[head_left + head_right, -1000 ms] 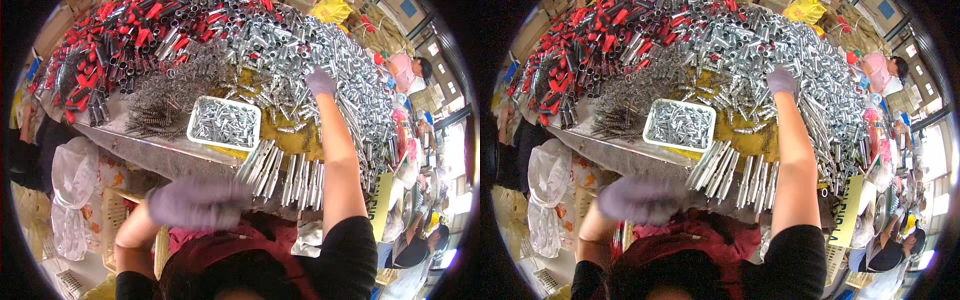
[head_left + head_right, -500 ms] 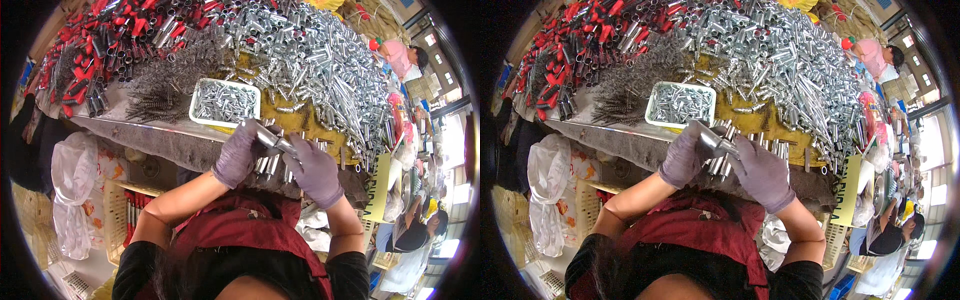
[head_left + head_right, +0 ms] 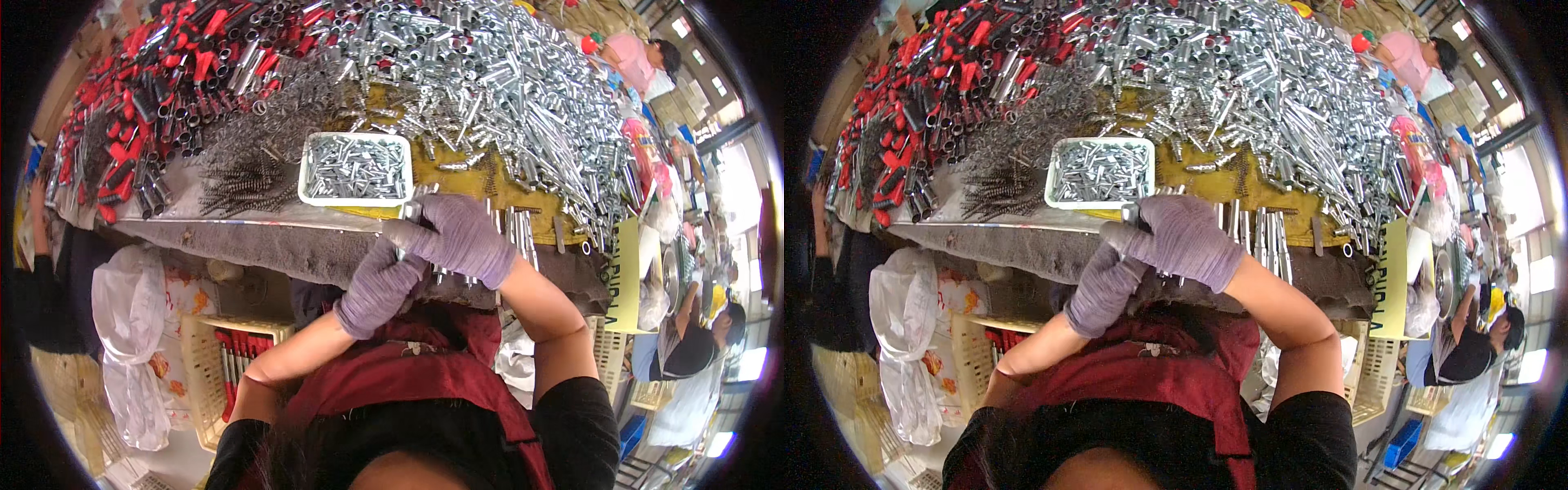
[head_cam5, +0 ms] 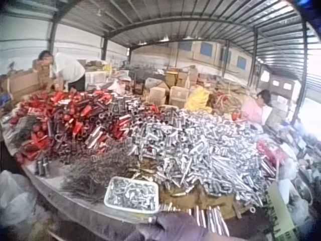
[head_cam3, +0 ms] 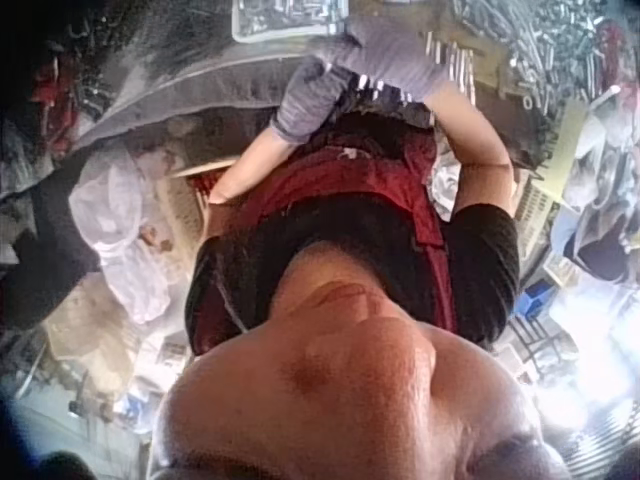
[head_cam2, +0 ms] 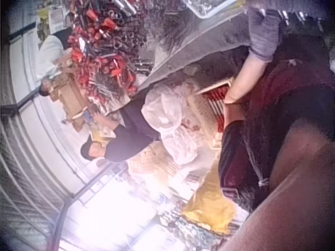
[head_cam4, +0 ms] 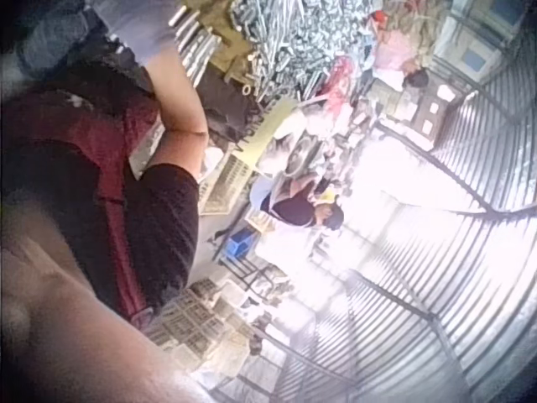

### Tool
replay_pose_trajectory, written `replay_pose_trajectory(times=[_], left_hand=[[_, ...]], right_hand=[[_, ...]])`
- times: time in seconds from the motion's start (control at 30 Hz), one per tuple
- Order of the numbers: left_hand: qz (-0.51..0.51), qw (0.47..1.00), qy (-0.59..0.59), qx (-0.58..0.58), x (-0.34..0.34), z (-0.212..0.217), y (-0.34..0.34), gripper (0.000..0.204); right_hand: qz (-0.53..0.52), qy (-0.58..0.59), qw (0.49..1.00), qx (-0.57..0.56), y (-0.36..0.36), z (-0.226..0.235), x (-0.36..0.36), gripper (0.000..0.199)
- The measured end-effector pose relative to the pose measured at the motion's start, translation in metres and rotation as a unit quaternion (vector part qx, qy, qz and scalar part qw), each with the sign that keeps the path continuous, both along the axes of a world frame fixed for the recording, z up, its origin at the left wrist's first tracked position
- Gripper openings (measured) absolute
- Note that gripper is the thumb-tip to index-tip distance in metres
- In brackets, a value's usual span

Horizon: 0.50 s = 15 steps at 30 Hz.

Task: Assembling various metal components and tools at a industrial workbench.

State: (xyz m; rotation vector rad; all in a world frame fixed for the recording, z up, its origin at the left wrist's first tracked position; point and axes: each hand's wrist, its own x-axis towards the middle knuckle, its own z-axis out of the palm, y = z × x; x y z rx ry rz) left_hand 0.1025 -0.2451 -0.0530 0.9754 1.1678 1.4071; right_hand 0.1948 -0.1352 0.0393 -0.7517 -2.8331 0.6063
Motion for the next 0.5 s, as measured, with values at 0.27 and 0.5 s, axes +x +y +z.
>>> replay_pose_trajectory(times=[0.27, 0.5], left_hand=[[-0.171, 0.973, 0.025, -0.154, 0.003, 0.038, 0.016, 0.029], [-0.061, 0.945, 0.312, -0.075, 0.012, 0.026, 0.006, 0.038]], right_hand=[[-0.178, 0.311, 0.87, -0.338, 0.014, -0.044, 0.039, 0.045], [-0.164, 0.199, 0.926, -0.277, 0.06, -0.056, 0.086, 0.065]])
